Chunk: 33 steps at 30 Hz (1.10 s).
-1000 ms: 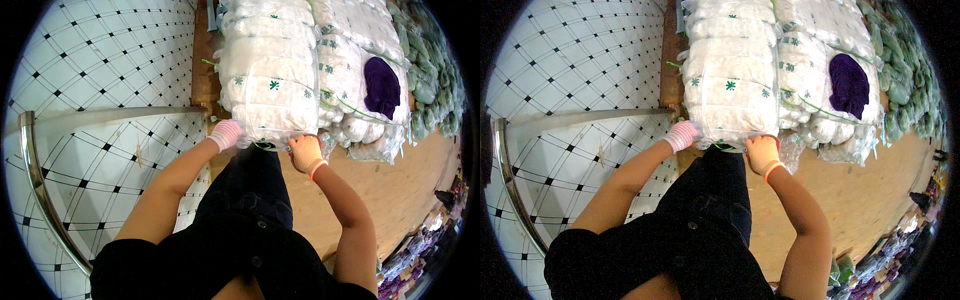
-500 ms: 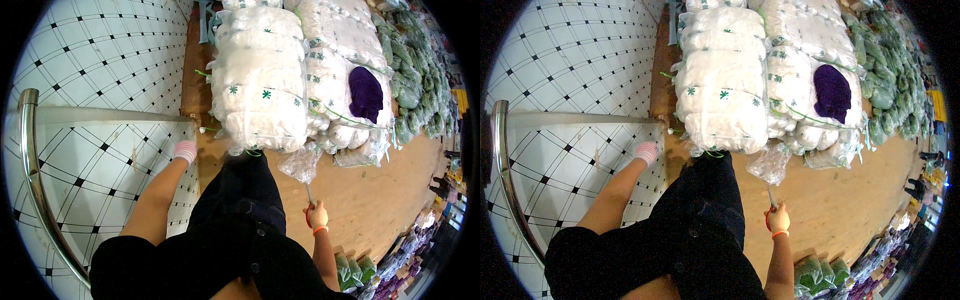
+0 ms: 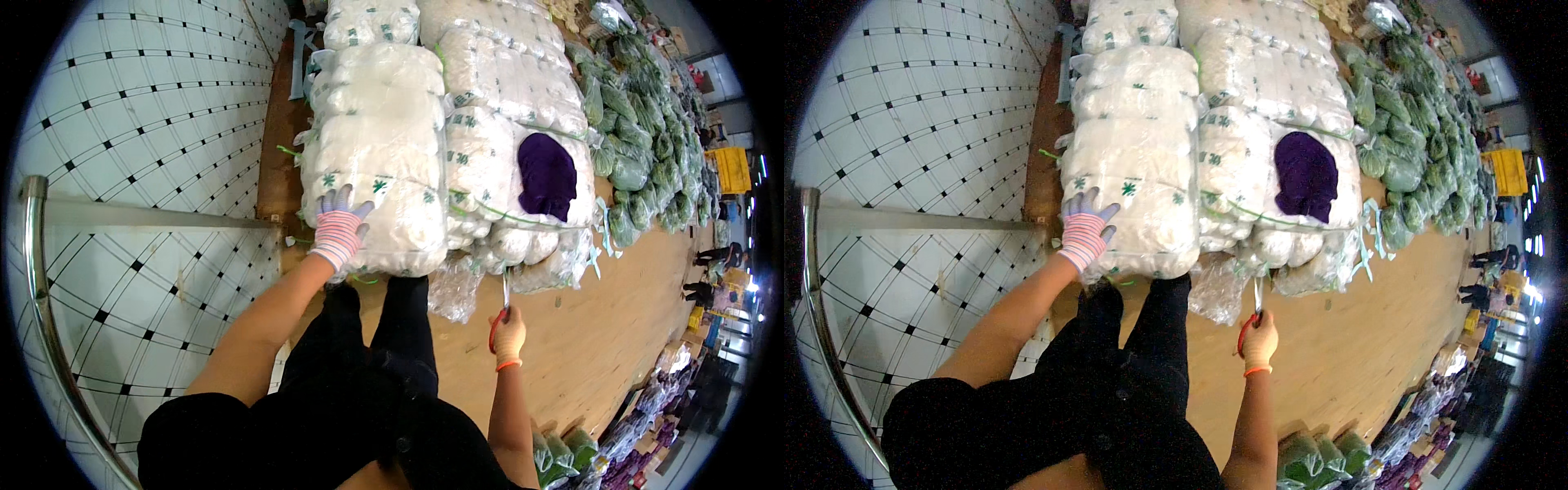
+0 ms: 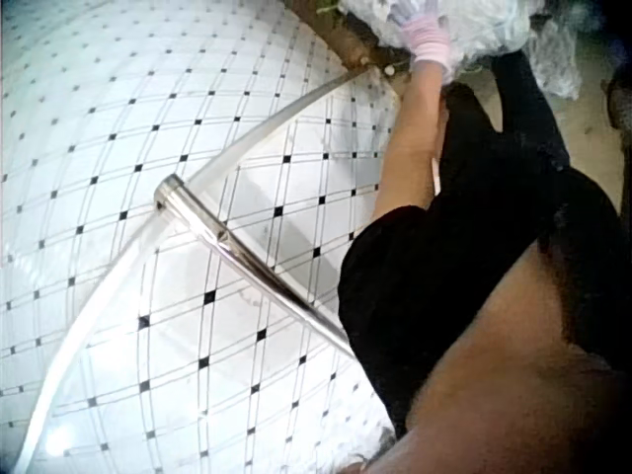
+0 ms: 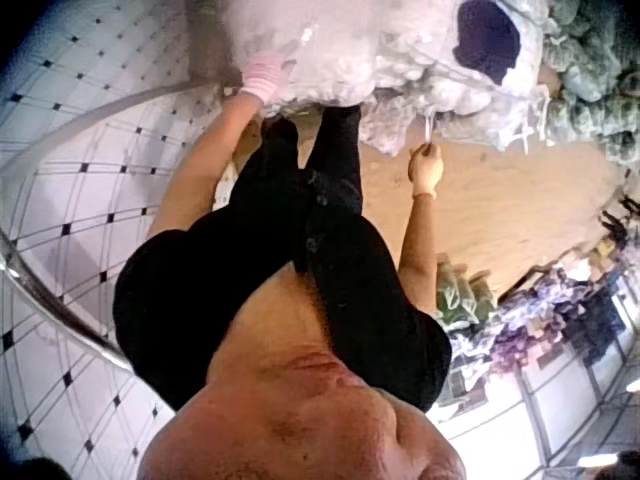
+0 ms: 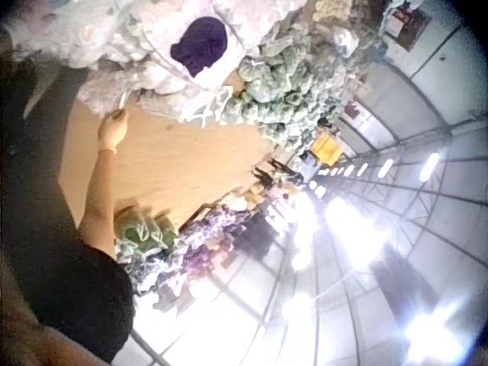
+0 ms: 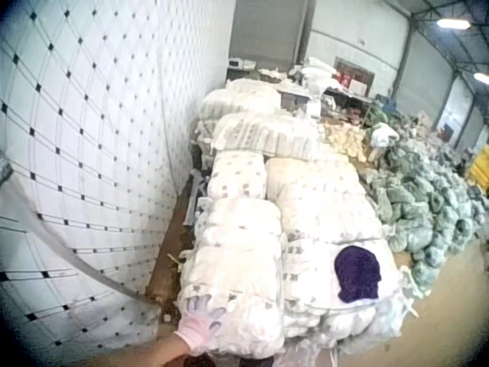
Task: The person cuts through green plastic straps and plastic film on large white bales using shears and then wipes the surface of the bales with a cloth.
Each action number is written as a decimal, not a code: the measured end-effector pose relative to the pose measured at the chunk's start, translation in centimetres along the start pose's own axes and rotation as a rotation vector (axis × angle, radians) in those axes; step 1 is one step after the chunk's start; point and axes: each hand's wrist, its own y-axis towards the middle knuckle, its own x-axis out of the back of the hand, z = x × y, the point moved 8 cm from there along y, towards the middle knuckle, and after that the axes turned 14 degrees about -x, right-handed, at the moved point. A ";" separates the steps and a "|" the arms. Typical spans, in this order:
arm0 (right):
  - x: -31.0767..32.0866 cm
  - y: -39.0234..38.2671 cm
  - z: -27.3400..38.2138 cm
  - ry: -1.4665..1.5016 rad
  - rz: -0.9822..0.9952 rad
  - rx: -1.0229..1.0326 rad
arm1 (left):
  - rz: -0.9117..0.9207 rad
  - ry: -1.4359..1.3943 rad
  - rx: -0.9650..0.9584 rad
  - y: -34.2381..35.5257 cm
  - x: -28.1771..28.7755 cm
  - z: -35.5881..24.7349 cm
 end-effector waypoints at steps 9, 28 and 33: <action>10.1 20.1 17.4 -0.101 -0.359 0.135 | 0.019 0.070 0.554 3.4 -1.9 11.1; -1.0 6.6 33.1 0.458 0.321 0.920 | -0.847 -1.263 1.016 -2.3 -12.2 16.6; -7.5 -5.3 37.9 -0.025 0.255 1.328 | -0.782 -1.425 1.026 -2.0 -10.6 14.5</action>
